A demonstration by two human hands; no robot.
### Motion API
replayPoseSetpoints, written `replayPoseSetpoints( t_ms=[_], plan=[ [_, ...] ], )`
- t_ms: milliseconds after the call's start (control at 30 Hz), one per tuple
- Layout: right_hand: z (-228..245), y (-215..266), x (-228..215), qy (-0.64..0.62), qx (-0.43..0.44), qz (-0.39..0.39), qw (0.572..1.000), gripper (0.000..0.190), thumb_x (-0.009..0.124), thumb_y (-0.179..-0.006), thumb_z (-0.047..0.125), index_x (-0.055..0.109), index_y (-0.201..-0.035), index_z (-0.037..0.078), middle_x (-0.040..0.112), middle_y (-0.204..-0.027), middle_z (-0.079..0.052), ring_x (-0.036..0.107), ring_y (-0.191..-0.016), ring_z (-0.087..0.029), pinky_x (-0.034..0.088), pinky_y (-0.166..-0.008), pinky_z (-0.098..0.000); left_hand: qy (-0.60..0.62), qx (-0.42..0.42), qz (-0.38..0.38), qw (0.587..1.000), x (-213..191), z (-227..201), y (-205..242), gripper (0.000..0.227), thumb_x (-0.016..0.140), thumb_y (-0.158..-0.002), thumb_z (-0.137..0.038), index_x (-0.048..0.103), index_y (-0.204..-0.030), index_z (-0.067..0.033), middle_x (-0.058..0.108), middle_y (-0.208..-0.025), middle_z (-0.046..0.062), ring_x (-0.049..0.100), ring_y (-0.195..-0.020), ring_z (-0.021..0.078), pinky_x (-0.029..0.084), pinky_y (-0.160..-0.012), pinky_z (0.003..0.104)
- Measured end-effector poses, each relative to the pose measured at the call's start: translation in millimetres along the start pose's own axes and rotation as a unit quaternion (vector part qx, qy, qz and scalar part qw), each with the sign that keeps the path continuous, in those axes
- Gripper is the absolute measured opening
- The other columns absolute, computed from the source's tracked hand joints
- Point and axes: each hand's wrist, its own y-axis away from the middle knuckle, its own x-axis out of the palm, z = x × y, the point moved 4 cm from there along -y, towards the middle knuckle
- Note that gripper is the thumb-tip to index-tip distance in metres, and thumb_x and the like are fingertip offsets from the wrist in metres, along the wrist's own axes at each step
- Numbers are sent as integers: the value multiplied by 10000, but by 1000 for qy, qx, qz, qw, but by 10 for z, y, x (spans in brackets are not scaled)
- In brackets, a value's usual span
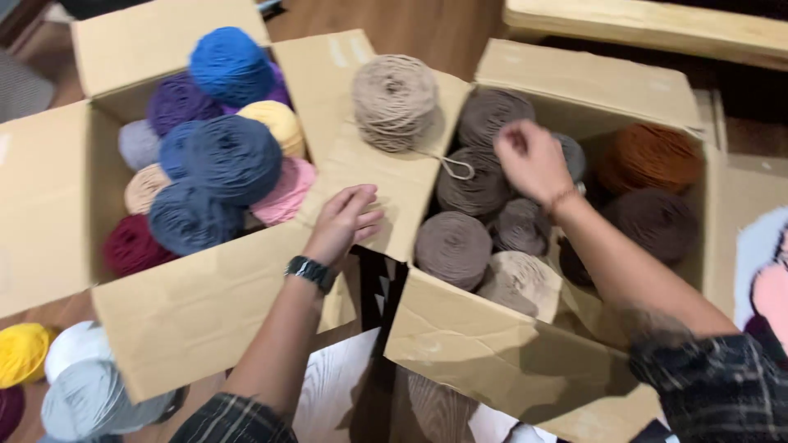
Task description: The person sorts rolls of yarn by color, moving them between cardboard boxes and onto the floor, and eventually places selected yarn rolls into a blue bag.
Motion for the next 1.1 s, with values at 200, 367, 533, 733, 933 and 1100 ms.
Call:
replayPoseSetpoints(
  t_ms=[200, 367, 533, 733, 933, 1100],
  plan=[
    [986, -524, 475, -213, 236, 80, 945, 961, 642, -680, 693, 438, -1205, -85, 567, -1062, -219, 656, -859, -281, 599, -569, -424, 40, 9, -73, 996, -178, -7, -55, 458, 607, -852, -354, 515, -1214, -90, 454, -1207, 146, 582, -1038, 320, 517, -799, 378],
    [812, -765, 1002, -179, 255, 101, 945, 821, 745, -610, 487, 484, -1186, -36, 564, -1100, -202, 612, -961, -307, 575, -632, -457, 50, 3, -89, 995, -279, -118, -19, 491, 626, -832, -384, 512, -1219, -104, 457, -1223, 139, 589, -1030, 296, 521, -803, 378],
    [685, -659, 966, -241, 230, 54, 941, 739, 731, -617, 335, 455, -1215, 1, 464, -1187, -267, 555, -1045, -368, 532, -736, -541, 54, 3, -76, 996, -268, -248, 32, 511, 633, -817, -403, 513, -1208, -96, 446, -1225, 136, 576, -1047, 290, 498, -842, 396],
    [850, 70, 166, -389, 266, 213, 856, 500, 612, -690, 264, 500, -1120, 36, 569, -1001, -72, 598, -873, -186, 509, -719, -390, 73, -10, -26, 997, -94, -255, 68, 548, 634, -811, -397, 489, -1221, -63, 405, -1248, 154, 551, -1050, 274, 490, -853, 381],
    [-202, 428, -473, -542, 254, 243, 764, 428, 554, -754, 106, 479, -1169, 33, 641, -976, -136, 647, -729, -195, 539, -431, -262, 51, -53, 0, 997, 102, -349, 143, 479, 530, -787, -316, 519, -1197, -68, 520, -1251, 141, 577, -1051, 264, 485, -817, 329],
    [-822, 853, -583, -475, 352, 216, 777, 507, 534, -724, 104, 424, -1207, -5, 600, -1064, -189, 624, -859, -258, 545, -627, -303, 62, -60, -18, 996, 223, -346, 155, 409, 526, -808, -276, 536, -1148, -49, 544, -1174, 137, 577, -998, 243, 495, -805, 318]
  ],
)
